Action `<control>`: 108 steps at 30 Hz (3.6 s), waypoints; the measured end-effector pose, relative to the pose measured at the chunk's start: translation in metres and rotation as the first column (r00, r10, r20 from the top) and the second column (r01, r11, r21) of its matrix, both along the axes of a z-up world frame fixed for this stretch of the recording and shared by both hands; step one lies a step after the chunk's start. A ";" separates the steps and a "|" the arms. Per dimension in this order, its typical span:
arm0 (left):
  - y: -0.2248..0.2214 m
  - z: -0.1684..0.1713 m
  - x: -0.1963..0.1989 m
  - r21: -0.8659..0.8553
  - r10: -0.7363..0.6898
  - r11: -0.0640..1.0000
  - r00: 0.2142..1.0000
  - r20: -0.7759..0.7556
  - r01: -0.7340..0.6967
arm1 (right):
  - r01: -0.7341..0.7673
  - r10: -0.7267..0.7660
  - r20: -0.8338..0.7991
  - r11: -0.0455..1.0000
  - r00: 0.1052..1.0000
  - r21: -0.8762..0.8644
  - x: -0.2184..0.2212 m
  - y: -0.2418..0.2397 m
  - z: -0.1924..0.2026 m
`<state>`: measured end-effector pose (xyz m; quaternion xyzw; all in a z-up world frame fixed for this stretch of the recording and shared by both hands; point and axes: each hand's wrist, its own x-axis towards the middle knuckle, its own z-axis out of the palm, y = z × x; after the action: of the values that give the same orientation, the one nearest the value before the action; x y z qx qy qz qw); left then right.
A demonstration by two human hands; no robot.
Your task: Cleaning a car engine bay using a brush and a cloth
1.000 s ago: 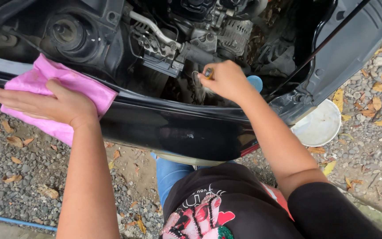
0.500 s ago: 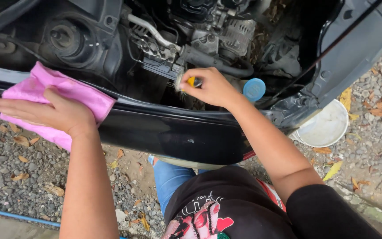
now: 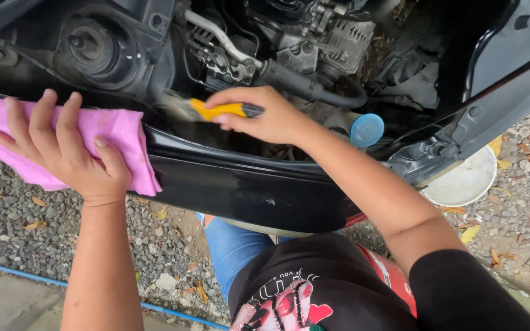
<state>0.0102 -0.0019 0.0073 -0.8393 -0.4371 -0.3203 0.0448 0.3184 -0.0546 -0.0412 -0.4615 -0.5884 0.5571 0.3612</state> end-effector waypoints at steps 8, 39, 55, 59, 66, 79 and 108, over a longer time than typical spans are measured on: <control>-0.001 -0.001 -0.001 -0.003 0.044 0.999 0.999 -0.021 -0.044 | -0.012 0.034 0.269 0.997 0.963 -0.082 -0.016 0.009 -0.074; -0.002 0.005 0.003 0.017 0.006 1.000 1.000 -0.013 -0.006 | -0.567 0.289 0.746 0.811 0.601 0.143 -0.035 0.008 -0.115; -0.005 0.007 0.002 -0.015 -0.027 1.000 1.000 0.009 0.027 | -0.271 0.291 0.187 0.954 0.938 -0.126 -0.020 0.004 -0.106; -0.002 0.001 0.000 0.017 -0.001 1.000 1.000 0.004 0.001 | -0.307 0.219 0.677 0.952 0.703 0.011 -0.014 0.007 -0.115; 0.001 0.006 0.005 0.023 -0.047 0.999 0.999 0.015 0.047 | -0.324 0.193 0.391 0.896 0.900 0.303 -0.008 0.000 -0.101; -0.003 0.015 0.013 0.031 -0.053 0.998 0.998 -0.023 0.053 | -0.247 0.168 0.244 0.908 0.955 0.340 -0.022 0.008 -0.103; -0.006 0.013 0.011 0.035 -0.042 0.999 0.999 -0.004 0.042 | -0.123 0.323 0.721 0.940 0.613 -0.317 0.020 -0.009 -0.040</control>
<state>0.0209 -0.0084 0.0199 -0.8479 -0.4135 -0.3275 0.0533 0.3388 -0.0632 -0.0814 -0.6148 -0.6678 0.4165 -0.0510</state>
